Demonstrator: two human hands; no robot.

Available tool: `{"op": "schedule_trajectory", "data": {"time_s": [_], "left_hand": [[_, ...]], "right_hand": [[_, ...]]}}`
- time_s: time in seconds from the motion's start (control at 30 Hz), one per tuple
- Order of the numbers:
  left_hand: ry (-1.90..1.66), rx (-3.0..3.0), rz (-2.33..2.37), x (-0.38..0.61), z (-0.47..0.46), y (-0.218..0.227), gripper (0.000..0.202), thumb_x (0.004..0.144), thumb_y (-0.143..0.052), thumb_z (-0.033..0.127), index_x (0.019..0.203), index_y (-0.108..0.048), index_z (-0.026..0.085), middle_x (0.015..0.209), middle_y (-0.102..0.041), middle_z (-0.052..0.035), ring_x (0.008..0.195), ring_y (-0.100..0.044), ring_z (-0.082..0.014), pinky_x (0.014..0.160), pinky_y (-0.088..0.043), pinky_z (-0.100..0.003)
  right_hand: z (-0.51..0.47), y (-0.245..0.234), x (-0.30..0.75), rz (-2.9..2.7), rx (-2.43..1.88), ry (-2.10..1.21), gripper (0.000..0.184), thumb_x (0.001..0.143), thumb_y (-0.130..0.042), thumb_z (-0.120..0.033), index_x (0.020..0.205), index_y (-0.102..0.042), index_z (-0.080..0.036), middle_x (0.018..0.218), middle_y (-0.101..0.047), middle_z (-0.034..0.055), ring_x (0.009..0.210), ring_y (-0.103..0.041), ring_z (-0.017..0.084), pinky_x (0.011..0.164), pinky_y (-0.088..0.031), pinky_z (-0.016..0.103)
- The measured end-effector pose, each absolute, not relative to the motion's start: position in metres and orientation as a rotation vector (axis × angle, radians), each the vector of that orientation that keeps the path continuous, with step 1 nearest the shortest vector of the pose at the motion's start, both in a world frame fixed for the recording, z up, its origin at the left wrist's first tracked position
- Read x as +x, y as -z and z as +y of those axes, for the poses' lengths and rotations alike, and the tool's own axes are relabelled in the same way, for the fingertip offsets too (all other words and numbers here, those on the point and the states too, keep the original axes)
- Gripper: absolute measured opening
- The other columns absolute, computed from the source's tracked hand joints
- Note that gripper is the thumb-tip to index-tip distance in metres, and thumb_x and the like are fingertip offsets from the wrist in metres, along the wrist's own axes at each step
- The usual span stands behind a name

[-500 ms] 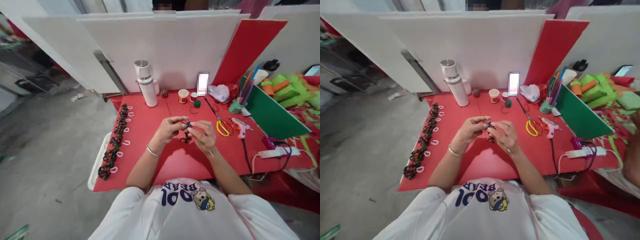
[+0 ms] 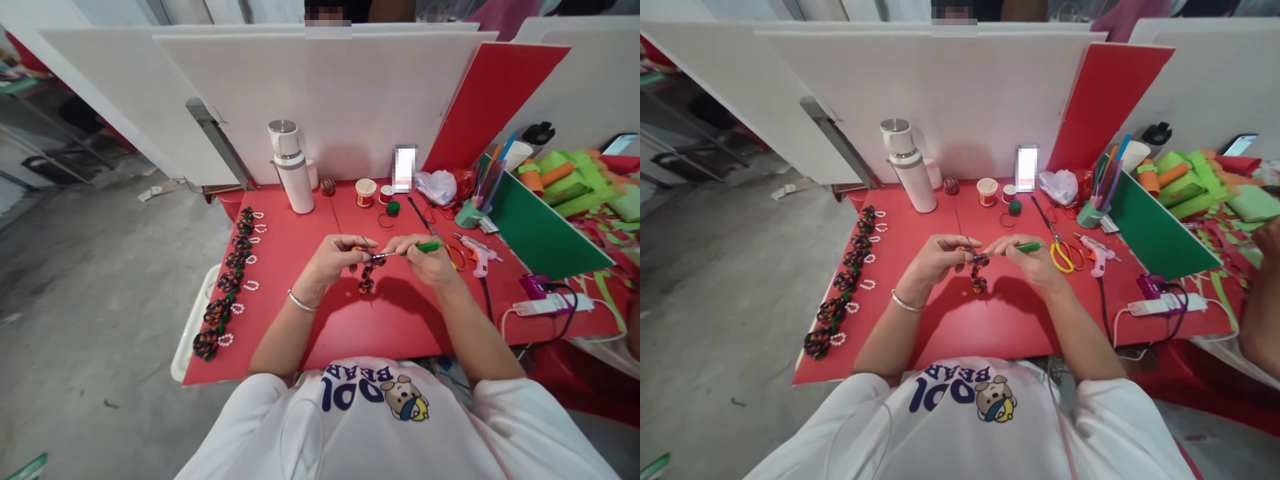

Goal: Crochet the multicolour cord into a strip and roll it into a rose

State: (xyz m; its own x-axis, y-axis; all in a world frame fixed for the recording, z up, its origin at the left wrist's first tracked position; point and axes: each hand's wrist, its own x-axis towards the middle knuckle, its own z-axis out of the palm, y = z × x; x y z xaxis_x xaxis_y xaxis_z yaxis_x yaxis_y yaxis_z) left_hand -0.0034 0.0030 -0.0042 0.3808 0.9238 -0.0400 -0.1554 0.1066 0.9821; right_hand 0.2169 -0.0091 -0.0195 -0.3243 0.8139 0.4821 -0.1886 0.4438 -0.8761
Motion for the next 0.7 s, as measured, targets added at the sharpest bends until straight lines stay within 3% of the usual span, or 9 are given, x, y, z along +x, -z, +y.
{"op": "schedule_trajectory", "data": {"time_s": [0.1,0.23,0.37,0.5,0.6,0.7], "left_hand": [[-1.023,1.177,0.832,0.002,0.002,0.009,0.033,0.064,-0.083,0.025,0.095,-0.083,0.014,0.085,-0.077,-0.0066,0.063,-0.062,-0.0113,0.046,-0.04,-0.019],[-1.024,1.203,0.86,0.002,0.002,0.012,0.042,0.069,-0.085,0.028,0.109,-0.081,0.016,0.084,-0.076,-0.0055,0.056,-0.054,-0.0072,0.044,-0.034,-0.019],[-1.07,1.175,0.851,0.001,0.003,0.011,0.047,0.063,-0.092,0.031,0.106,-0.081,0.013,0.082,-0.076,-0.007,0.062,-0.06,-0.0098,0.054,-0.044,-0.022],[-1.149,1.117,0.851,0.007,0.003,0.01,0.048,0.058,-0.095,0.029,0.101,-0.081,0.011,0.073,-0.071,-0.0031,0.066,-0.062,-0.011,0.065,-0.05,-0.024],[-1.113,1.049,0.839,0.01,0.0,0.009,0.051,0.057,-0.095,0.029,0.103,-0.081,0.012,0.069,-0.067,0.0002,0.055,-0.052,-0.006,0.052,-0.04,-0.02],[-1.031,0.986,0.795,0.008,-0.002,0.007,0.051,0.058,-0.095,0.03,0.104,-0.081,0.014,0.068,-0.066,0.0008,0.047,-0.041,-0.0025,0.043,-0.024,-0.02]], "right_hand": [[-0.012,0.048,0.193,-1.371,-0.664,-0.921,0.017,0.095,-0.067,-0.044,0.101,-0.079,-0.033,0.105,-0.08,0.0018,0.104,-0.075,0.02,0.096,-0.06,0.041],[-0.022,0.058,0.177,-1.385,-0.757,-0.693,0.017,0.095,-0.066,-0.042,0.103,-0.078,-0.033,0.105,-0.079,0.0028,0.104,-0.073,0.021,0.097,-0.059,0.043],[-0.033,0.047,0.181,-1.535,-0.816,-0.557,0.018,0.098,-0.062,-0.038,0.105,-0.077,-0.031,0.103,-0.078,0.0047,0.102,-0.072,0.022,0.092,-0.06,0.043],[-0.04,0.046,0.177,-1.69,-0.89,-0.101,0.022,0.096,-0.066,-0.028,0.115,-0.075,-0.034,0.11,-0.076,0.0056,0.102,-0.069,0.022,0.09,-0.059,0.043],[-0.041,0.051,0.169,-1.685,-0.876,0.161,0.035,0.093,-0.07,-0.024,0.125,-0.071,-0.038,0.11,-0.074,0.006,0.101,-0.065,0.022,0.084,-0.058,0.04],[-0.037,0.055,0.167,-1.624,-0.819,0.14,0.036,0.094,-0.069,-0.025,0.126,-0.07,-0.042,0.108,-0.07,0.0054,0.1,-0.063,0.022,0.078,-0.058,0.038]]}}
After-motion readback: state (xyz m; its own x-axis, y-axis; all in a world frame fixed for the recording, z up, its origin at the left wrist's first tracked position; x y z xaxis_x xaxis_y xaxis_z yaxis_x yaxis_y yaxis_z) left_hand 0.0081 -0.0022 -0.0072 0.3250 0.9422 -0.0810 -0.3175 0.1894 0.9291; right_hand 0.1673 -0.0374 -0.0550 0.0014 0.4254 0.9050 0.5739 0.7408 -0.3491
